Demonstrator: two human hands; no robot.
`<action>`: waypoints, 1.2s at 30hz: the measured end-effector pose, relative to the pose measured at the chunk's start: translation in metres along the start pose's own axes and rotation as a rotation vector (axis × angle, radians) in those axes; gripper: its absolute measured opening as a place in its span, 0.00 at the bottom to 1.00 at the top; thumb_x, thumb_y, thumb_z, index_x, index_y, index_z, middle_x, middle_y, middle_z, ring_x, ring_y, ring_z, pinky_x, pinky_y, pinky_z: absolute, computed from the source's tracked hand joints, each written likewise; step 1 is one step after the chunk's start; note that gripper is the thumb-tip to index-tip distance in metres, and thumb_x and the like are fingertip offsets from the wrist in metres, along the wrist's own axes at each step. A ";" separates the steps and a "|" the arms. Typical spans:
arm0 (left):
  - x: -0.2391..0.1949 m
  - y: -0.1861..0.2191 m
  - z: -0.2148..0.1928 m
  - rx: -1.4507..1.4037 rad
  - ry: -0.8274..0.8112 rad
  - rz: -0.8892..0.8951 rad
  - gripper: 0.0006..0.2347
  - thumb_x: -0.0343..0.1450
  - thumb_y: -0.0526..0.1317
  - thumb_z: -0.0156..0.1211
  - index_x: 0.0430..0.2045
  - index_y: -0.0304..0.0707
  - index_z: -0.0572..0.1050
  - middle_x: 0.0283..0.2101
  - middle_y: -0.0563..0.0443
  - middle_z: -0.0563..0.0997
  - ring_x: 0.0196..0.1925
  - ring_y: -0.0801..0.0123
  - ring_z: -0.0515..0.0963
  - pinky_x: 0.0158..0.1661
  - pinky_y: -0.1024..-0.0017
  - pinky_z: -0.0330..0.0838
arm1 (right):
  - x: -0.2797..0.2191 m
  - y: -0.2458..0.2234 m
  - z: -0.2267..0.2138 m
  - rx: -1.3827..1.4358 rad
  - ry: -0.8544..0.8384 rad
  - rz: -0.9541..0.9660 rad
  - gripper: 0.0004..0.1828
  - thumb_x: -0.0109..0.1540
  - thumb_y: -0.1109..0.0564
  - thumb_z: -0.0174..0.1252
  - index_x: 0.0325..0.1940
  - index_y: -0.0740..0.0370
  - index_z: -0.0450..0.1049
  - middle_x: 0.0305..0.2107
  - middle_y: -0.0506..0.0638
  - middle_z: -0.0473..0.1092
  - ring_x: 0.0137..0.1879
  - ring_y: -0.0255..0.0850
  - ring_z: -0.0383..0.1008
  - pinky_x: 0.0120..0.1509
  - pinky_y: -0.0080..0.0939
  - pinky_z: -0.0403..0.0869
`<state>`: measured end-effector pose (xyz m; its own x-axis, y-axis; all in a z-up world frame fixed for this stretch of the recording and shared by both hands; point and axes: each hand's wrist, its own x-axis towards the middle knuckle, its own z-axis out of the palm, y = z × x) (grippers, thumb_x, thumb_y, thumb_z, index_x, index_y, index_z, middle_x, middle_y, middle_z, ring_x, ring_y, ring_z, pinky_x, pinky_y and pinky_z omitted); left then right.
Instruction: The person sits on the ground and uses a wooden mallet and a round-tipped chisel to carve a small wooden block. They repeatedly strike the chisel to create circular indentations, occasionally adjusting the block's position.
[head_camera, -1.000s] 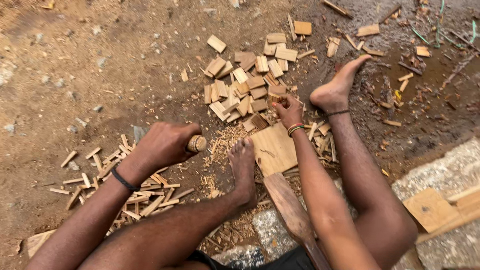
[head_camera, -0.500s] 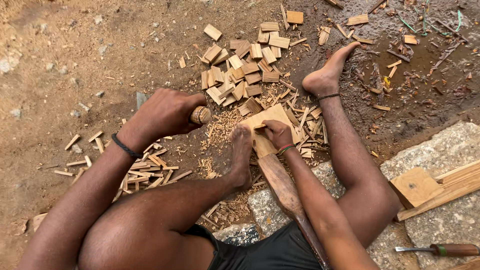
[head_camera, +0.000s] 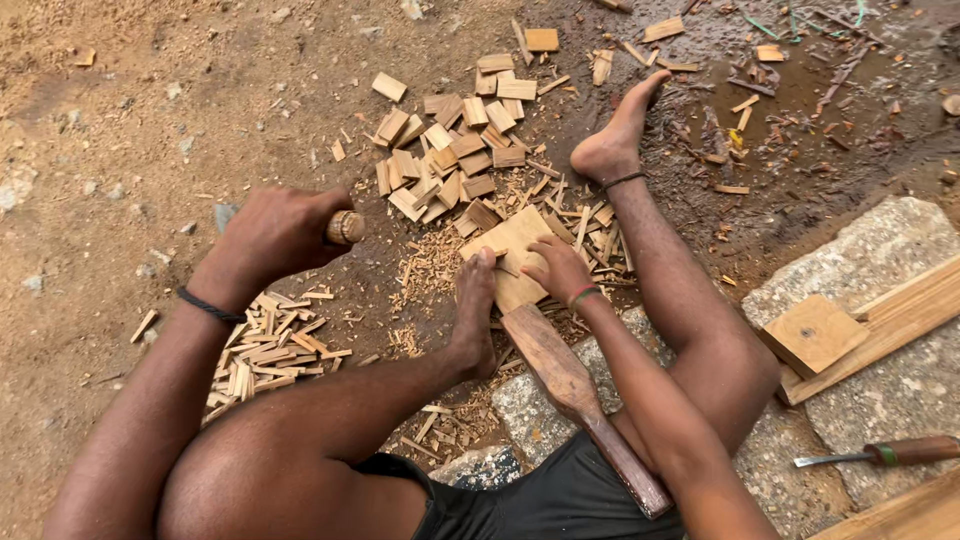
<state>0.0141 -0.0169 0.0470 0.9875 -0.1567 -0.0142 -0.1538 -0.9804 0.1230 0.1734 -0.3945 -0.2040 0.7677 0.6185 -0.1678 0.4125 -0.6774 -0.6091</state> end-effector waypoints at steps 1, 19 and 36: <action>0.001 0.001 -0.006 0.035 -0.017 -0.020 0.09 0.73 0.46 0.65 0.36 0.42 0.76 0.20 0.51 0.80 0.20 0.68 0.79 0.20 0.67 0.75 | -0.011 -0.002 -0.019 0.121 -0.135 0.241 0.27 0.60 0.44 0.65 0.61 0.55 0.74 0.61 0.53 0.69 0.55 0.47 0.77 0.55 0.50 0.79; 0.167 0.132 -0.029 -0.798 0.359 0.307 0.11 0.72 0.43 0.72 0.37 0.37 0.76 0.35 0.48 0.84 0.34 0.68 0.86 0.37 0.74 0.84 | -0.225 0.004 -0.063 0.299 -0.332 0.380 0.44 0.51 0.41 0.72 0.64 0.64 0.65 0.38 0.61 0.79 0.40 0.46 0.82 0.47 0.47 0.80; 0.182 0.154 0.169 -1.082 0.392 -0.018 0.14 0.67 0.48 0.73 0.36 0.39 0.77 0.33 0.50 0.84 0.36 0.69 0.84 0.39 0.68 0.80 | -0.286 -0.053 -0.206 1.225 0.667 -0.162 0.24 0.63 0.66 0.65 0.58 0.72 0.62 0.44 0.59 0.68 0.46 0.46 0.74 0.60 0.53 0.77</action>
<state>0.1643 -0.2169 -0.1041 0.9609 0.0898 0.2618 -0.2180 -0.3371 0.9159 0.0328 -0.6172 0.0360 0.9812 0.1179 0.1526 0.0993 0.3691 -0.9241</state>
